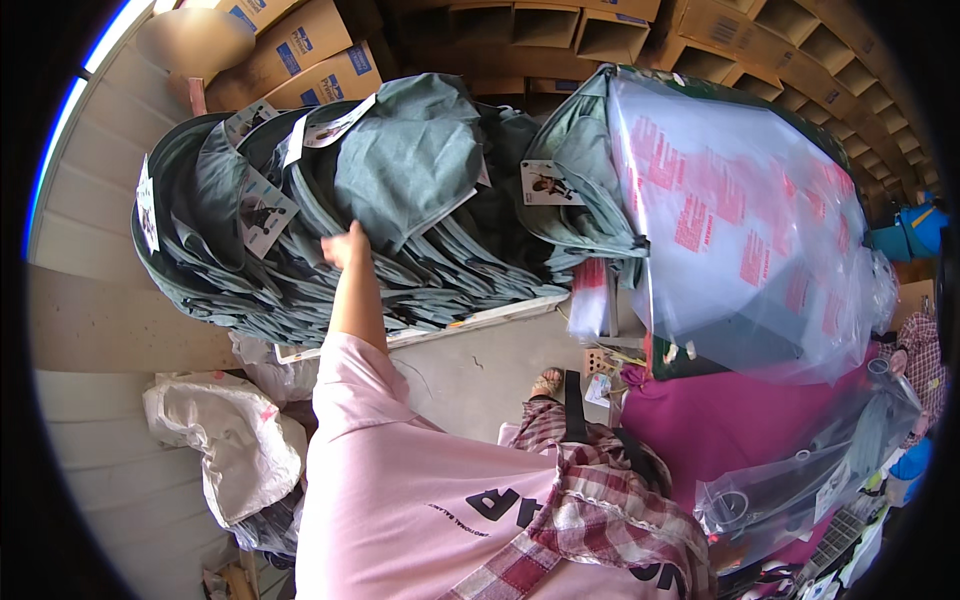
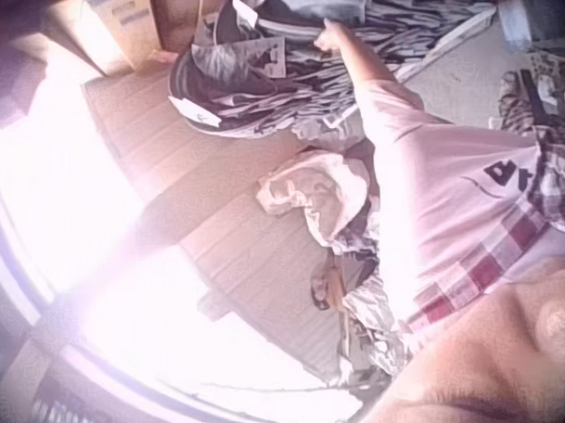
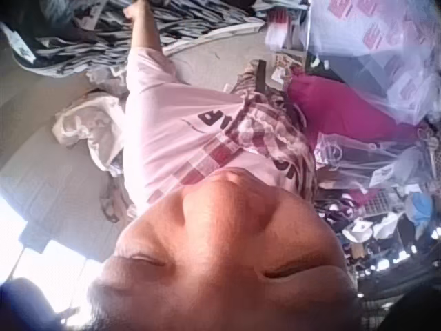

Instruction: The person assembles baby strollers at a pink table in a warehouse. They attach wheels to stroller frames, place the frames into plastic bags, and add fabric seat covers. The person repeats this process for multiple units, handling wheels, frames, bags, and seat covers throughout.

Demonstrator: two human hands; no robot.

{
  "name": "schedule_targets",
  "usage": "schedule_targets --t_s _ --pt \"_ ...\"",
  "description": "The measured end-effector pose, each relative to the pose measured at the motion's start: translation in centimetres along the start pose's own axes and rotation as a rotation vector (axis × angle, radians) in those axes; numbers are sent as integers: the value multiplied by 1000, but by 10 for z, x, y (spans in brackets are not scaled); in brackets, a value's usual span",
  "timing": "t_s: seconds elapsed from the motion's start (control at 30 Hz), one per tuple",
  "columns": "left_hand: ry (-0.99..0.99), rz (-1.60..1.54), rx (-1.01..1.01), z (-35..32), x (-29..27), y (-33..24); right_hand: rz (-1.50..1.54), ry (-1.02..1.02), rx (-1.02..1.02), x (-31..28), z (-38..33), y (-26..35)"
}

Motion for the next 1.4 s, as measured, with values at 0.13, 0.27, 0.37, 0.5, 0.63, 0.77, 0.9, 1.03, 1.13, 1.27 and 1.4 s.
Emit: schedule_targets --t_s 0.13,0.27,0.37,0.5,0.63,0.77,0.9,1.03,1.13,1.27,1.4 --pt "42 74 -84 23 6 42 419 5 -356 -48 46 170" --pt "101 -83 -104 12 -3 28 594 234 -539 -69 35 259" --pt "339 -544 -50 9 -3 0 689 292 -579 -59 26 270" --pt "406 -668 182 -56 -32 -88 849 376 -435 -43 7 267" --pt "364 -399 862 -191 -81 -185 847 164 -509 -43 0 261" --pt "642 -587 1209 -327 -129 -218 846 6 -480 -73 0 245" --pt "538 -386 1753 -448 -178 -229 700 -265 -240 -140 7 184" --pt "664 -423 2297 -619 -248 -200 353 -693 -386 -255 1 115" --pt "801 -689 2512 -733 -323 -149 299 -731 -447 -282 -5 81" --pt "1047 -1007 2449 -843 -382 -96 463 -769 -303 -275 -22 -3" --pt "1205 -1179 2262 -898 -413 -45 891 -868 20 -233 -54 -138"
Point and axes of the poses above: each hand's wrist, its own z-axis towards the middle knuckle, its own x-axis out of the palm, y = z × x, the point moved 6 cm from there along z, towards the middle knuckle, and after that the axes turned 9 degrees about -x, right-handed, at the moved point
